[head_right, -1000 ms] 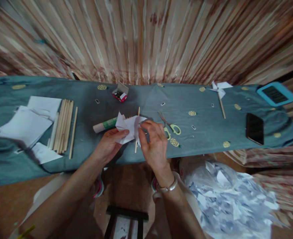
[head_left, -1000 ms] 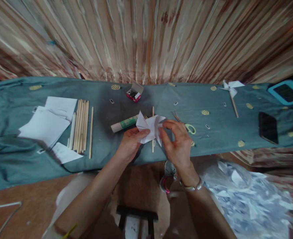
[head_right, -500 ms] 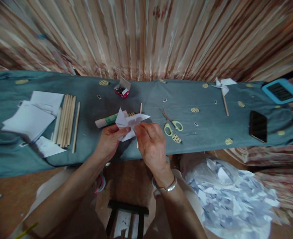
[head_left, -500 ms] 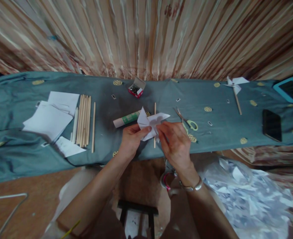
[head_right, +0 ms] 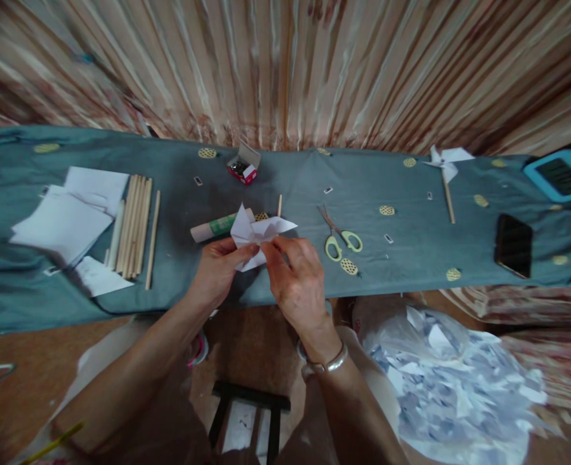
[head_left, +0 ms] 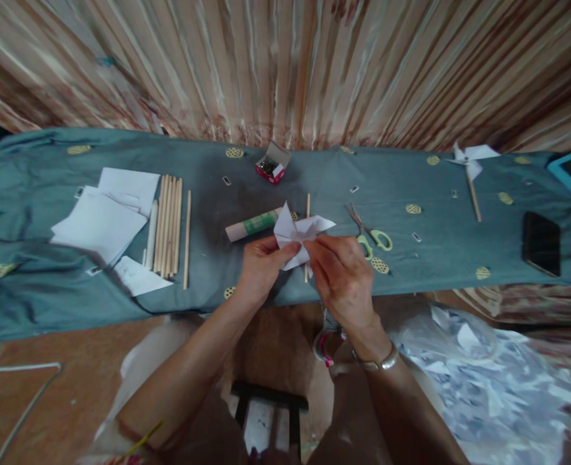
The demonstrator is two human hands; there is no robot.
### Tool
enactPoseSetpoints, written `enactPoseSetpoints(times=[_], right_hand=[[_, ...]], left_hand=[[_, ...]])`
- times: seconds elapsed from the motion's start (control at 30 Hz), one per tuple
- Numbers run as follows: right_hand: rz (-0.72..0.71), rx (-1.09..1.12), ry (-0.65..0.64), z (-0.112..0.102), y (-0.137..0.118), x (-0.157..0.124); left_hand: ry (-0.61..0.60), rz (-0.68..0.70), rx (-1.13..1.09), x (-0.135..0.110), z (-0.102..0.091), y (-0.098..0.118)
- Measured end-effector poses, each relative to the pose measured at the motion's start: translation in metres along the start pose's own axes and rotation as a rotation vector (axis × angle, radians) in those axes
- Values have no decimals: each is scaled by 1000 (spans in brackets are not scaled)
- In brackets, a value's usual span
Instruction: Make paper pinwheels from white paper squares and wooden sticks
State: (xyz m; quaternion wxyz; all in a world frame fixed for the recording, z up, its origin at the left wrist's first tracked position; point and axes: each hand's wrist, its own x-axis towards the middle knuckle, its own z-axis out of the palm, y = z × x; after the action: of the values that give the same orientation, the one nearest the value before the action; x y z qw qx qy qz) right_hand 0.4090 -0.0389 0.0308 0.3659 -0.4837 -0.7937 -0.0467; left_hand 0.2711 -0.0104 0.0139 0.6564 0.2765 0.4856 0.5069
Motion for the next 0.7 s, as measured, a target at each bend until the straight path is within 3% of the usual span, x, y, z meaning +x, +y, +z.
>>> enactPoseSetpoints(times=[0.7], right_hand=[[19, -31, -69, 1, 1, -4]], left_hand=[[-37, -23, -17, -3, -1, 1]])
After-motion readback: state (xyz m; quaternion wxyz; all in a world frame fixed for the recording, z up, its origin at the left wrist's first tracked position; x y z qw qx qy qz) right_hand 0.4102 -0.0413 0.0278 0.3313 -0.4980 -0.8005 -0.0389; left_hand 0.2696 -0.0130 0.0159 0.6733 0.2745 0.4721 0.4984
